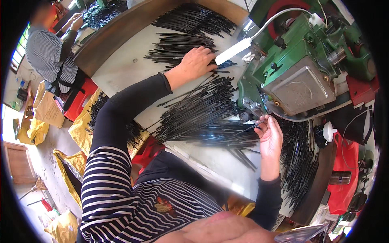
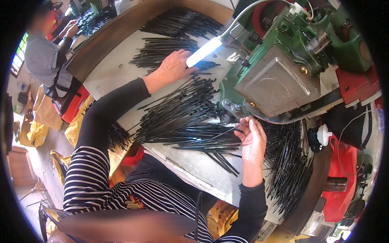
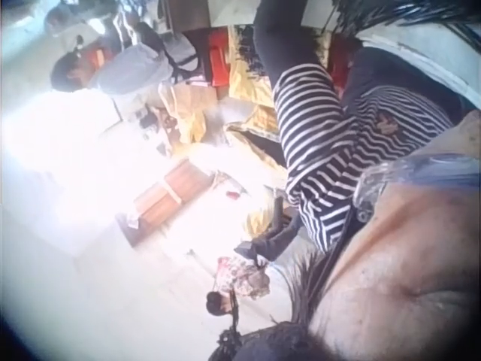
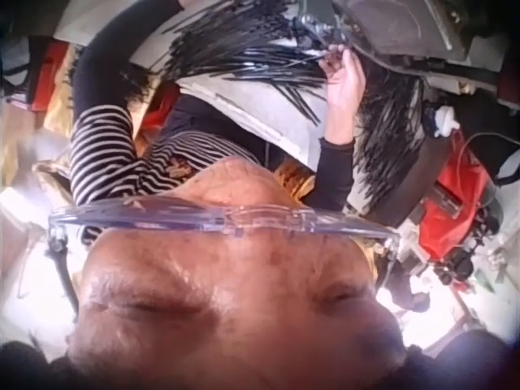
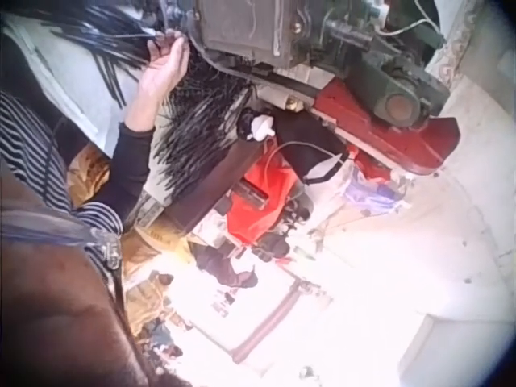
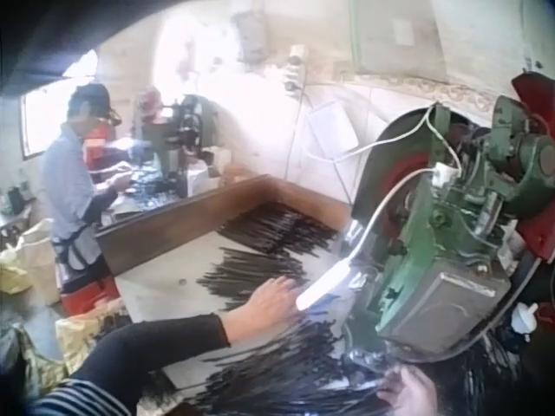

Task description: The person inserts black plastic rods into an assembly machine by hand to finish them.

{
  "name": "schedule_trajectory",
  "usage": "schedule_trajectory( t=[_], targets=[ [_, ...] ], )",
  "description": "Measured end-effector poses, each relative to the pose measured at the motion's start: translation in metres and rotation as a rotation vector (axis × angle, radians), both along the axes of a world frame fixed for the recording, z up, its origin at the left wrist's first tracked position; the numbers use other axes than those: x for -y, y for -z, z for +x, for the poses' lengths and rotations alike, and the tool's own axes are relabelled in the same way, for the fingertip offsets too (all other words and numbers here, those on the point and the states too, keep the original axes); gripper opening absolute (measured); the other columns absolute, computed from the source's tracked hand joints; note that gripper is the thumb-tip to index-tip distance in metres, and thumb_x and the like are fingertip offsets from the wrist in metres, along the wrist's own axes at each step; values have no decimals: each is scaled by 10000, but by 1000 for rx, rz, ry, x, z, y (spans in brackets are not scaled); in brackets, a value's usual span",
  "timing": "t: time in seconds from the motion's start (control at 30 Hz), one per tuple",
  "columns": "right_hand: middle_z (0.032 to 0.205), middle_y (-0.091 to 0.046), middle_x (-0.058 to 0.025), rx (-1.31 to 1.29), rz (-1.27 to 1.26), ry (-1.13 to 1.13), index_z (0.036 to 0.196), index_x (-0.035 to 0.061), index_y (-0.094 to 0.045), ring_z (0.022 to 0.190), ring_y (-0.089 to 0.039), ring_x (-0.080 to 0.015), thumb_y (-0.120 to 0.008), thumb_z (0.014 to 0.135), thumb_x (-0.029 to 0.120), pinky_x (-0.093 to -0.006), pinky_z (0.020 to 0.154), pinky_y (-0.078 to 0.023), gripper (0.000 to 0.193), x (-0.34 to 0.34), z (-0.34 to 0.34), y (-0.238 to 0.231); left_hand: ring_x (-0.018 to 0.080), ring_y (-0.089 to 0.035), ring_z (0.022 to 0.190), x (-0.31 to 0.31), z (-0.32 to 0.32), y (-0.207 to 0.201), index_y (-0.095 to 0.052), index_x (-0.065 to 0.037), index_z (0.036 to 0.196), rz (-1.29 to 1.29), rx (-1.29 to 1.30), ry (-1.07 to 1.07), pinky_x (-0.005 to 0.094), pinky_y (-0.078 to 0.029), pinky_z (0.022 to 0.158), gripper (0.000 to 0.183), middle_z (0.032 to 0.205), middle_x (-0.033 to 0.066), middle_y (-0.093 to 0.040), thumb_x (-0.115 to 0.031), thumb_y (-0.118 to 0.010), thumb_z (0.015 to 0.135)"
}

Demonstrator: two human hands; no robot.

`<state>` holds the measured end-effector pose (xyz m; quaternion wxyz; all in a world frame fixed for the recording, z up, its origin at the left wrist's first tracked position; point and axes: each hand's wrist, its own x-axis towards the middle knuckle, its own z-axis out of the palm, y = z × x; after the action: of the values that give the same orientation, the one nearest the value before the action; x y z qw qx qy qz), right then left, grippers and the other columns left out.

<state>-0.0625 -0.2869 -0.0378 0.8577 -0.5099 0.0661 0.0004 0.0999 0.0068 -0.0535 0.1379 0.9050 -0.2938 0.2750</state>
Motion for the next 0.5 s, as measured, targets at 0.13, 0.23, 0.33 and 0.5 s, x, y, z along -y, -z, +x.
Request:
schedule_trajectory(
  t=[0.13,0.23,0.33,0.5],
  targets=[
    [913,-631,-105,-23,-20,-13,966,13,-573,775,-639,-177,-521,908,138,-287,619,-557,148,-4,0,-2,292,-542,923,-21,1,-11,-634,-24,904,-138,4,-31,384,-445,808,338,933,115,-590,-348,-614,808],
    [913,-631,-105,-23,-25,-33,970,15,-574,774,-640,-175,-522,908,138,-287,620,-557,147,-6,1,-1,292,-555,945,-51,40,-6,-637,-27,947,-136,32,-291,385,-451,822,342,954,118,-604,-345,-552,853],
    [916,-631,-105,-40,-24,-12,972,16,-576,773,-640,-174,-525,906,136,-287,621,-557,147,-5,-2,-1,299,-559,938,-64,59,5,-639,-25,905,-69,-65,-429,384,-452,812,333,943,124,-602,-332,-515,873],
    [910,-635,-106,-42,-27,-29,971,14,-579,737,-637,-157,-522,907,133,-285,614,-557,146,-5,-5,-2,297,-574,891,-60,55,11,-650,-44,829,-78,4,-375,394,-469,774,314,880,126,-601,-322,-509,868]
  ],
)
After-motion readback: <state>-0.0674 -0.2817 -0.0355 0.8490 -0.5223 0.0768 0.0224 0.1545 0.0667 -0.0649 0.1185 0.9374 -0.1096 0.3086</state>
